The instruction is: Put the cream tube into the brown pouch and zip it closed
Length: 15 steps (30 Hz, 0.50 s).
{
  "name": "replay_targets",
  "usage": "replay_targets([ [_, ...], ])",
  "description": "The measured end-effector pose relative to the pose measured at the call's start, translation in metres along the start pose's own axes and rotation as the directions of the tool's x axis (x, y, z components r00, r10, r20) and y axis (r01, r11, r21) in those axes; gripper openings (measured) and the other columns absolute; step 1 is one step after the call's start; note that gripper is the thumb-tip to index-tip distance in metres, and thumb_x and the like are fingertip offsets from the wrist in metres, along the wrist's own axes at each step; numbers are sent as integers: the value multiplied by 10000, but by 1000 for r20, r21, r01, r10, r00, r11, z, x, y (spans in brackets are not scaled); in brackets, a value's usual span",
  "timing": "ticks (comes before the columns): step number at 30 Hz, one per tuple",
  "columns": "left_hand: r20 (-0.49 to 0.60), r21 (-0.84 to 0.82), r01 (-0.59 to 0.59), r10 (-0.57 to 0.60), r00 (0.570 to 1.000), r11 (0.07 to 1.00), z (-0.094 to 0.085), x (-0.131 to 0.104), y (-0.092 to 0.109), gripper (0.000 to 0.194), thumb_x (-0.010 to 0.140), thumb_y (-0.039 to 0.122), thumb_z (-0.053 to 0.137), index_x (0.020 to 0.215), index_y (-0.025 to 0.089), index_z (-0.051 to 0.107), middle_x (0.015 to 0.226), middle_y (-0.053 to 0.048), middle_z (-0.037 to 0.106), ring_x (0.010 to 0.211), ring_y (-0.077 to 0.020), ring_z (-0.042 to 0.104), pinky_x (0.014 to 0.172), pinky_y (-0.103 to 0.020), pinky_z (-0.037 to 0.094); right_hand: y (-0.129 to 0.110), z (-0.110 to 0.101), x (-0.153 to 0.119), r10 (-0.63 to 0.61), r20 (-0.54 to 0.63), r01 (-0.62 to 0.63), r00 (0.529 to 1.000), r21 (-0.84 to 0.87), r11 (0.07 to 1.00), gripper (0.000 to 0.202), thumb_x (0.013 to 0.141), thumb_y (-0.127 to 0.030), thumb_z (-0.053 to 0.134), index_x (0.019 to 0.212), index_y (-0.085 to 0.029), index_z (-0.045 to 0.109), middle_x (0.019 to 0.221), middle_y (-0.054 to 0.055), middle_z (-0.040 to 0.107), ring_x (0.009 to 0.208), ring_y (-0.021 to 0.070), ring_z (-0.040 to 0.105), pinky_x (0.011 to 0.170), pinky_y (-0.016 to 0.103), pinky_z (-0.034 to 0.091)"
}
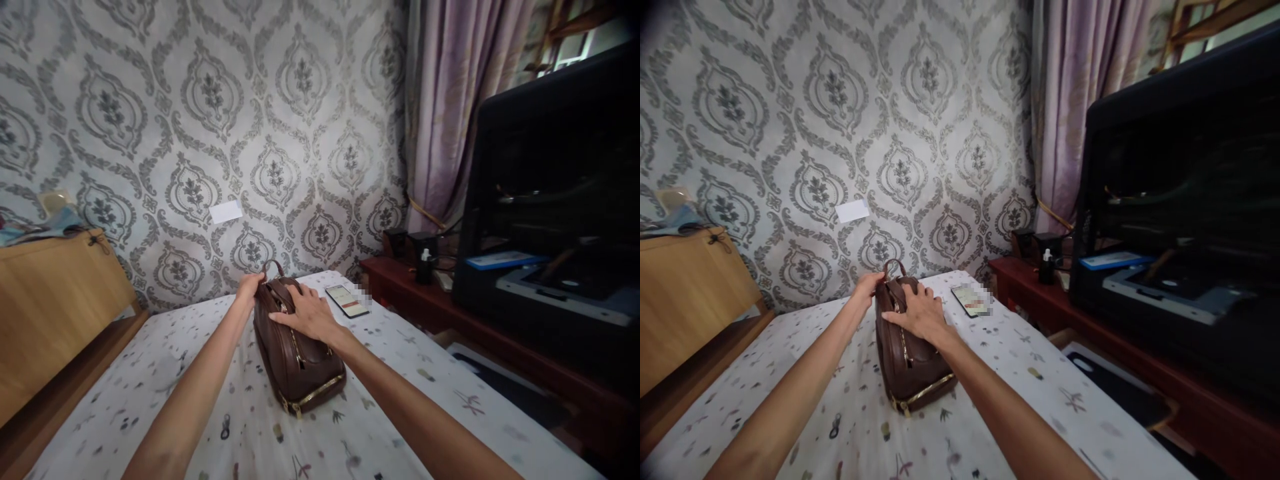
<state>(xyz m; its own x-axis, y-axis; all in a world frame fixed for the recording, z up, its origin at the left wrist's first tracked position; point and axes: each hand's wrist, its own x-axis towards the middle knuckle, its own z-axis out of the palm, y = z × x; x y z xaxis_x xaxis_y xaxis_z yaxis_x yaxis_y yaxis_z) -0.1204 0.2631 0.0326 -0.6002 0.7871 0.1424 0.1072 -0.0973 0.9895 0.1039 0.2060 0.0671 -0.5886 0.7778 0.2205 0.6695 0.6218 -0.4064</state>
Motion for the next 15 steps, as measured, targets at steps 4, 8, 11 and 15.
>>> replay_targets([
  [4,47,222,98,-110,993,970,0,6,19,333,942,363,608,1204,157,603,1195,-91,632,1008,-208,644,854,-410,567,3,3,1,-7,-17,8,1000,34,999,799,821,-660,599,1467,-229,412,1433,181,487,1310,390,444,1023,531,355],
  [8,107,400,119,-175,979,909,10,18,34,328,937,364,614,1191,156,612,1198,-89,633,1026,-215,640,873,-421,560,6,6,-1,-26,-56,30,998,81,996,952,813,-622,634,1580,-288,179,1457,180,459,1324,389,440,1033,520,342],
  [11,153,493,113,-214,965,863,24,29,37,320,934,352,622,1182,149,612,1172,-88,640,1002,-206,647,855,-413,566,8,6,-3,-47,-54,51,997,85,995,874,837,-611,616,1569,-370,203,1463,165,444,1327,394,443,1042,534,323],
  [15,184,547,89,-223,957,833,44,42,35,300,934,339,624,1165,147,617,1144,-82,648,972,-195,652,832,-396,572,8,5,-5,-42,-6,43,999,95,995,800,840,-655,583,1529,-327,344,1522,180,383,1371,416,385,1079,562,280],
])
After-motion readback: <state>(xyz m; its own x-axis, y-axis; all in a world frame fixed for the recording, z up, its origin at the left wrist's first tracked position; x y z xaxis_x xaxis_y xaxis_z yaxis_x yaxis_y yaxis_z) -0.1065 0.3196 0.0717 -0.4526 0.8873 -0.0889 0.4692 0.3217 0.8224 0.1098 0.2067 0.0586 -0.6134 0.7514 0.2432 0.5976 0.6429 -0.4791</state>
